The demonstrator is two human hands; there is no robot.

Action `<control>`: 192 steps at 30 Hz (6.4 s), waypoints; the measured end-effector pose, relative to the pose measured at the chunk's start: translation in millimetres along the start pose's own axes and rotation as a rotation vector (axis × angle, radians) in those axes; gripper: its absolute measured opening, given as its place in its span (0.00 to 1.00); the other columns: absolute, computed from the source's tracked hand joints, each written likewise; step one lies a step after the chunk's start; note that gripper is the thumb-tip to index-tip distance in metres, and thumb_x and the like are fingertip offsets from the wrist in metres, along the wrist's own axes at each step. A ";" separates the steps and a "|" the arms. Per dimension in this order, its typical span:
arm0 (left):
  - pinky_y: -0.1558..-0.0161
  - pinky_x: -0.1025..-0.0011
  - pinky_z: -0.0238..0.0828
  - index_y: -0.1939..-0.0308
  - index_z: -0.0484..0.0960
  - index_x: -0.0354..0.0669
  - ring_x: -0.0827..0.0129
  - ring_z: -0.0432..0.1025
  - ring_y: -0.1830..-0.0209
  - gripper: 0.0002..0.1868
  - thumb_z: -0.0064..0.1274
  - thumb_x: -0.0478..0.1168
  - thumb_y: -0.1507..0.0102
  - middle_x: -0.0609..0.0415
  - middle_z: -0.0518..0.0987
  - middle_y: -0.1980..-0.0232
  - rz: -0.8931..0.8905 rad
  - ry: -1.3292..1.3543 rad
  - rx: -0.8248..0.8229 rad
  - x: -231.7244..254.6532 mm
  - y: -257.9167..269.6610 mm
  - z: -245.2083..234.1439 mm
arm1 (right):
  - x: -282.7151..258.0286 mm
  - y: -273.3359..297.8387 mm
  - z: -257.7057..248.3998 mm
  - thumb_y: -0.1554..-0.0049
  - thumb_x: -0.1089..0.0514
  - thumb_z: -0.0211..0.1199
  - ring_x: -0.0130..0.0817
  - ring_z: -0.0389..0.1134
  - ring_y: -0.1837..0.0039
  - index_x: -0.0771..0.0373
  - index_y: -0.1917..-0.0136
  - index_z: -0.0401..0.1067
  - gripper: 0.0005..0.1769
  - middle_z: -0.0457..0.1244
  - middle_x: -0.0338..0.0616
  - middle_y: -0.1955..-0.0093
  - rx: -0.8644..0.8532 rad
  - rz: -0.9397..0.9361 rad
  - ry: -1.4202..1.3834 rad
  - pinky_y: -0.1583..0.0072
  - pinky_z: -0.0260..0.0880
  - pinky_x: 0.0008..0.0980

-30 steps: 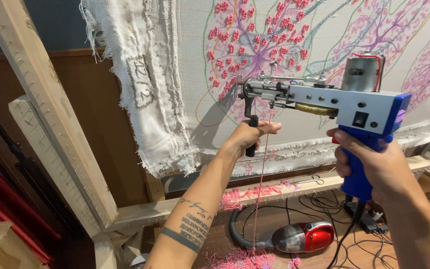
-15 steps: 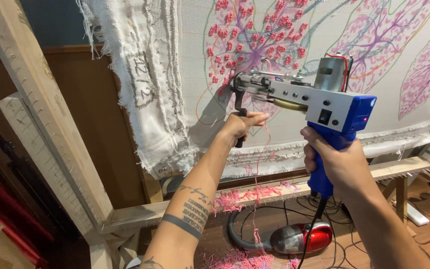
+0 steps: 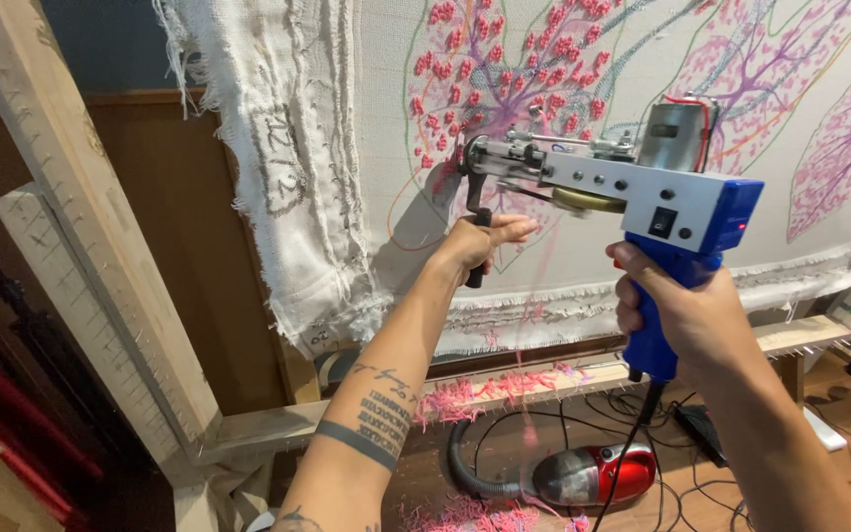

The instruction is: Using a tufting gun to insert yarn into a fabric backing on a vertical frame to create a rug pattern.

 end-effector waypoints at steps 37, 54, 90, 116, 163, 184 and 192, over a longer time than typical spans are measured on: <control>0.83 0.79 0.52 0.65 0.82 0.37 0.78 0.58 0.87 0.17 0.61 0.44 0.53 0.58 0.70 0.82 0.018 -0.011 -0.100 -13.3 28.3 43.3 | -7.4 13.6 -58.1 0.47 0.59 0.57 0.32 0.52 0.76 0.71 0.53 0.67 0.13 0.53 0.46 0.75 -0.001 -0.008 0.110 0.75 0.48 0.27; 0.86 0.82 0.48 0.62 0.83 0.47 0.81 0.51 0.91 0.19 0.61 0.48 0.55 0.58 0.80 0.68 -0.059 -0.111 0.053 -16.5 -12.8 8.0 | 7.1 -3.8 -1.3 0.48 0.62 0.59 0.31 0.54 0.76 0.66 0.58 0.64 0.07 0.54 0.44 0.75 -0.019 -0.049 0.079 0.73 0.52 0.26; 0.86 0.84 0.53 0.55 0.79 0.41 0.83 0.62 0.86 0.18 0.56 0.41 0.48 0.53 0.81 0.63 0.130 0.053 -0.230 11.9 24.6 67.5 | -10.0 19.1 -87.6 0.45 0.59 0.54 0.31 0.53 0.76 0.68 0.50 0.67 0.12 0.52 0.43 0.75 -0.064 -0.088 0.051 0.75 0.52 0.29; 0.86 0.84 0.56 0.62 0.81 0.38 0.81 0.59 0.88 0.17 0.58 0.44 0.50 0.49 0.79 0.66 0.062 0.076 -0.400 14.1 34.1 81.0 | -4.9 29.7 -113.2 0.46 0.60 0.52 0.29 0.50 0.76 0.71 0.47 0.65 0.15 0.51 0.43 0.75 -0.053 -0.114 0.038 0.73 0.48 0.26; 0.84 0.87 0.49 0.53 0.78 0.46 0.86 0.56 0.87 0.21 0.51 0.50 0.46 0.47 0.80 0.59 -0.040 0.058 -0.416 2.5 50.8 64.3 | 12.6 24.4 -102.3 0.47 0.52 0.53 0.28 0.51 0.78 0.72 0.49 0.67 0.20 0.50 0.40 0.77 -0.130 -0.106 -0.033 0.73 0.48 0.25; 0.89 0.84 0.48 0.49 0.76 0.40 0.82 0.52 0.93 0.33 0.51 0.56 0.53 0.47 0.79 0.61 -0.013 0.015 -0.237 17.4 54.5 63.4 | 8.4 20.3 -92.1 0.44 0.54 0.53 0.29 0.50 0.75 0.70 0.50 0.68 0.16 0.50 0.42 0.75 -0.095 -0.017 -0.037 0.72 0.49 0.29; 0.89 0.86 0.48 0.53 0.78 0.44 0.85 0.50 0.92 0.26 0.50 0.55 0.49 0.47 0.80 0.63 0.030 0.082 -0.246 14.3 44.2 60.2 | 4.4 17.1 -86.3 0.43 0.54 0.51 0.30 0.51 0.74 0.70 0.48 0.68 0.17 0.51 0.42 0.75 -0.096 -0.028 0.016 0.73 0.50 0.28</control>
Point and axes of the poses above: each hand's wrist, its own y-axis away from the middle knuckle, its own z-axis out of the palm, x = y × z, the point moved 4 cm from there along -y, towards the middle knuckle
